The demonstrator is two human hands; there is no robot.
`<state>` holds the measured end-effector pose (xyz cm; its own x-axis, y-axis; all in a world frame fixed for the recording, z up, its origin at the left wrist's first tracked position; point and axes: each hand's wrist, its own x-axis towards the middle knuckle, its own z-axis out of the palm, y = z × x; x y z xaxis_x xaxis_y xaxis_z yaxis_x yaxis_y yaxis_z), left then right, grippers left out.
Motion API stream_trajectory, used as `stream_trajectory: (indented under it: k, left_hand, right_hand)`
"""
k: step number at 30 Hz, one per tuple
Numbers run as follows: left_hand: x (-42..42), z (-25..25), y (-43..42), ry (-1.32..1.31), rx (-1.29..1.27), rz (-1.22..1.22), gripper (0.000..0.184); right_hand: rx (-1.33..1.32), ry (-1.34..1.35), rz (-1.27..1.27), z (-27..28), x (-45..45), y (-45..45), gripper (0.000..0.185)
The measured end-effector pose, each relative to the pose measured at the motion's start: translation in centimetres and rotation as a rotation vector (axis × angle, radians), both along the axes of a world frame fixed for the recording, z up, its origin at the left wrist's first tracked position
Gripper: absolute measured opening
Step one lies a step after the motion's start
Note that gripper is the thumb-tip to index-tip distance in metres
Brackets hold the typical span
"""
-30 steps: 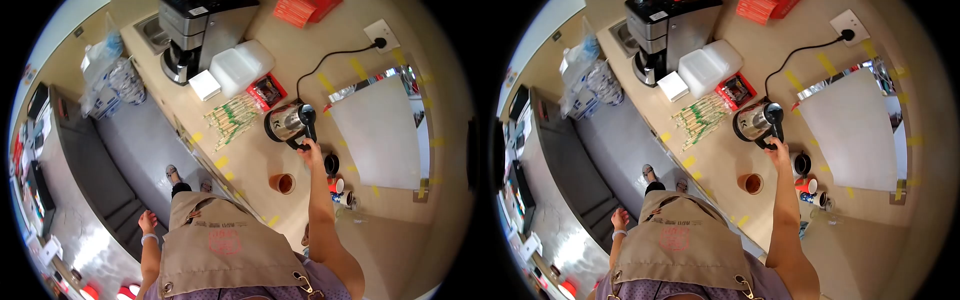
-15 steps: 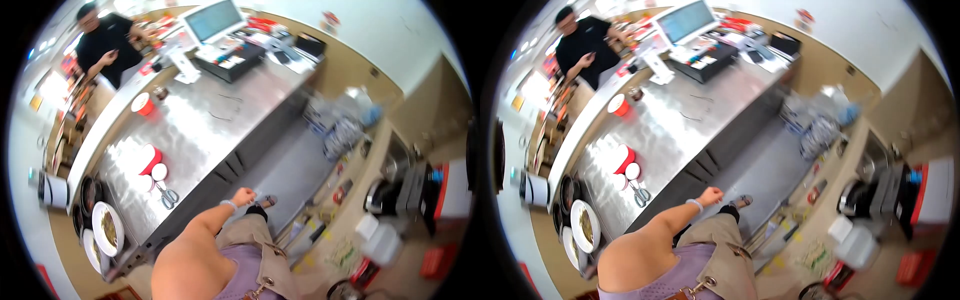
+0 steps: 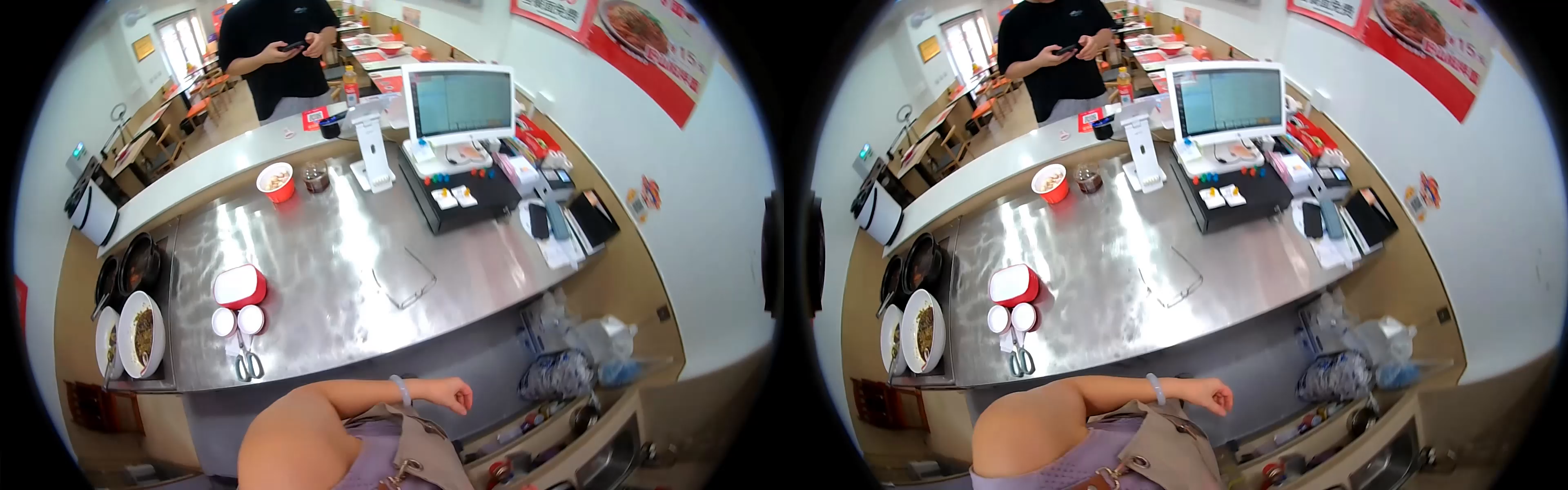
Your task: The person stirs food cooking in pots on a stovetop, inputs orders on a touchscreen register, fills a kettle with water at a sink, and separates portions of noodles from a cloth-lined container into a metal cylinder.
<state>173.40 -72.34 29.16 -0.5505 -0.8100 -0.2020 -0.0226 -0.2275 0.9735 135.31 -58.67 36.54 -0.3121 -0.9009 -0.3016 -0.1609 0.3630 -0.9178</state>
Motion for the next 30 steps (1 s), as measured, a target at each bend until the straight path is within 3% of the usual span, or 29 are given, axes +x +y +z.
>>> stream_trajectory:
  k: [2, 5, 6, 8, 9, 10, 13, 15, 17, 19, 21, 25, 30]
  left_hand:
    - [3.1, 3.1, -2.3, 0.020, 0.017, 0.028, 0.018]
    - [8.2, 3.9, -3.1, 0.097, -0.003, 0.319, 0.016]
    - [10.1, 4.6, -2.8, 0.027, 0.051, 0.403, 0.017]
    - [12.8, 3.3, -1.1, 0.038, 0.153, 0.664, 0.016]
    - [13.7, 5.5, -0.3, -0.080, 0.212, 0.779, 0.013]
    - [14.3, 5.0, 0.7, -0.037, 0.205, 0.890, 0.013]
    - [12.9, 3.9, 3.6, -0.118, 0.287, 1.444, 0.013]
    - [9.7, 2.4, 5.0, -0.244, 0.496, 1.831, 0.013]
    - [4.7, -0.7, 5.7, -0.100, 0.459, 2.231, 0.016]
    - [-1.0, -2.6, 4.4, 0.325, 0.514, 2.538, 0.018]
    - [-7.3, -10.1, 5.1, 0.577, 0.741, 2.713, 0.020]
    - [-16.5, -14.7, 1.8, 0.325, 1.184, 2.467, 0.018]
    - [-20.7, -15.7, -1.4, 0.165, 1.279, 2.285, 0.016]
  right_hand:
    - [-0.065, -0.082, 0.156, 0.1, 4.4, -10.5, 0.025]
    - [-0.210, -0.240, 0.391, 1.5, 13.5, -25.4, 0.028]
    - [-0.401, -0.223, 0.422, 2.2, 17.4, -29.6, 0.019]
    - [-0.354, -0.233, 0.550, 5.0, 23.8, -37.2, 0.015]
    - [-0.417, -0.177, 0.646, 5.2, 26.3, -41.4, 0.013]
    - [-0.483, -0.173, 0.683, 6.2, 29.3, -45.0, 0.011]
    - [-0.534, -0.149, 0.759, 8.0, 37.8, -55.9, 0.010]
    - [-0.754, -0.166, 0.807, 9.4, 43.1, -61.8, 0.011]
    - [-1.237, -0.004, 0.824, 11.8, 47.9, -66.3, 0.010]
    - [-1.389, 0.105, 0.878, 12.3, 51.9, -70.5, 0.008]
    - [-1.385, 0.114, 0.904, 12.8, 54.8, -72.7, 0.009]
    - [-1.418, 0.150, 0.931, 12.6, 58.3, -76.1, 0.011]
    - [-1.462, 0.084, 0.966, 12.9, 59.6, -77.6, 0.011]
